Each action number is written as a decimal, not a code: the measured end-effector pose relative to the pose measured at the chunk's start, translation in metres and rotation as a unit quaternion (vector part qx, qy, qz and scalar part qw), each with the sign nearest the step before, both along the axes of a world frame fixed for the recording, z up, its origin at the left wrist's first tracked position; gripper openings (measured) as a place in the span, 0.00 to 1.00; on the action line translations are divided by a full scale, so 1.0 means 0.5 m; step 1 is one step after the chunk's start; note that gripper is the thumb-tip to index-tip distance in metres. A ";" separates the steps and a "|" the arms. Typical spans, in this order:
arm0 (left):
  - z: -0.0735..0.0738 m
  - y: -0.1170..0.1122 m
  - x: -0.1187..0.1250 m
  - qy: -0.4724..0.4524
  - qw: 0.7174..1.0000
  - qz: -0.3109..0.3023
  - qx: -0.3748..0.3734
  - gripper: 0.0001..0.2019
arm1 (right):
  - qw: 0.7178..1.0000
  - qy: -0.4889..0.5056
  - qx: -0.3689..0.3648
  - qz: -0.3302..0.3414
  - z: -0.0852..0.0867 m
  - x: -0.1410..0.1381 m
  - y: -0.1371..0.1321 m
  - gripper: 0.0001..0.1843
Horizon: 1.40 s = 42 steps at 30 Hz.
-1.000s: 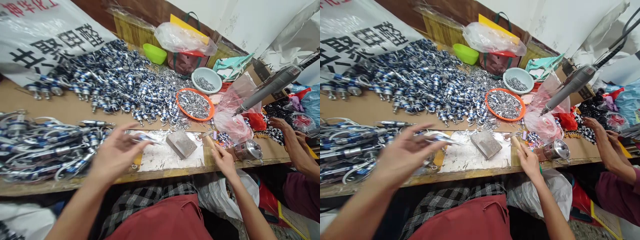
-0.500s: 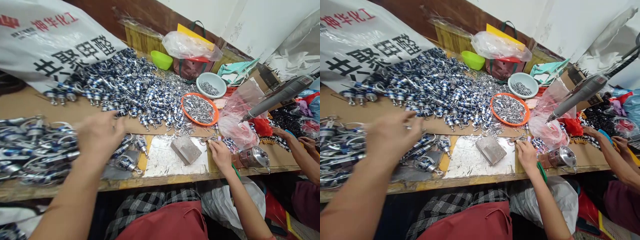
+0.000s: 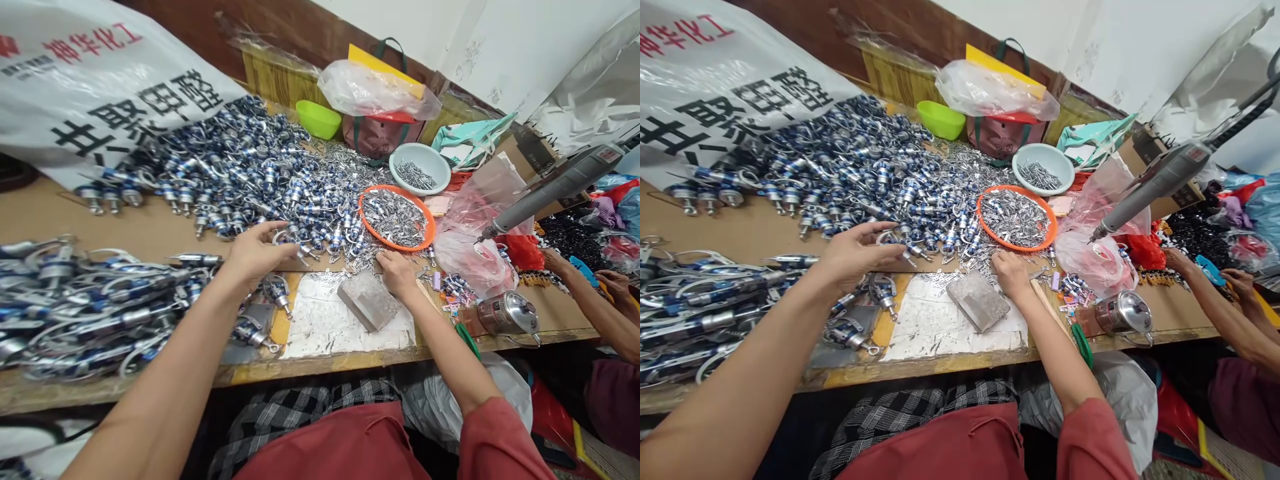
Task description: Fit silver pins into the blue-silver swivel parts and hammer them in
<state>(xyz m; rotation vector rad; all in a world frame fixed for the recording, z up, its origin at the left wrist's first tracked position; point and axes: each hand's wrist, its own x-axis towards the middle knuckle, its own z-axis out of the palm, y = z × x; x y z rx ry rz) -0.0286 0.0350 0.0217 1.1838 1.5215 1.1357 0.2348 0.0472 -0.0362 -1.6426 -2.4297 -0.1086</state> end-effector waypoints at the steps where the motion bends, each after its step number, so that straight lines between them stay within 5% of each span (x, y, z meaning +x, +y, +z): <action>1: 0.006 -0.012 0.010 -0.025 1.000 -0.011 -0.003 0.28 | 1.000 0.006 0.002 -0.005 0.000 0.001 0.001 0.14; 5: 0.014 -0.084 0.069 -0.153 0.986 -0.063 -0.021 0.20 | 0.998 0.045 0.011 -0.038 0.001 0.009 0.008 0.18; 12: -0.039 -0.187 0.162 -0.060 0.996 -0.060 0.030 0.06 | 0.991 0.114 0.012 -0.070 0.035 0.034 -0.015 0.11; 15: -0.053 -0.194 0.168 -0.054 0.996 -0.058 0.046 0.06 | 0.984 0.169 0.019 -0.044 0.072 0.019 -0.064 0.09; 21: -0.052 -0.195 0.166 -0.025 0.994 -0.086 0.069 0.09 | 0.936 0.332 -0.009 0.118 0.132 -0.041 -0.188 0.13; 31: -0.046 -0.203 0.166 -0.047 0.994 -0.088 0.047 0.07 | 0.851 0.509 -0.106 0.070 0.126 -0.060 -0.209 0.07; 36: -0.035 -0.205 0.167 -0.169 0.983 -0.068 0.003 0.02 | 0.865 0.492 -0.073 0.069 0.123 -0.054 -0.232 0.07; 42: -0.023 -0.205 0.160 -0.214 0.973 -0.085 -0.021 0.04 | 0.914 0.296 0.139 0.242 0.098 -0.023 -0.242 0.14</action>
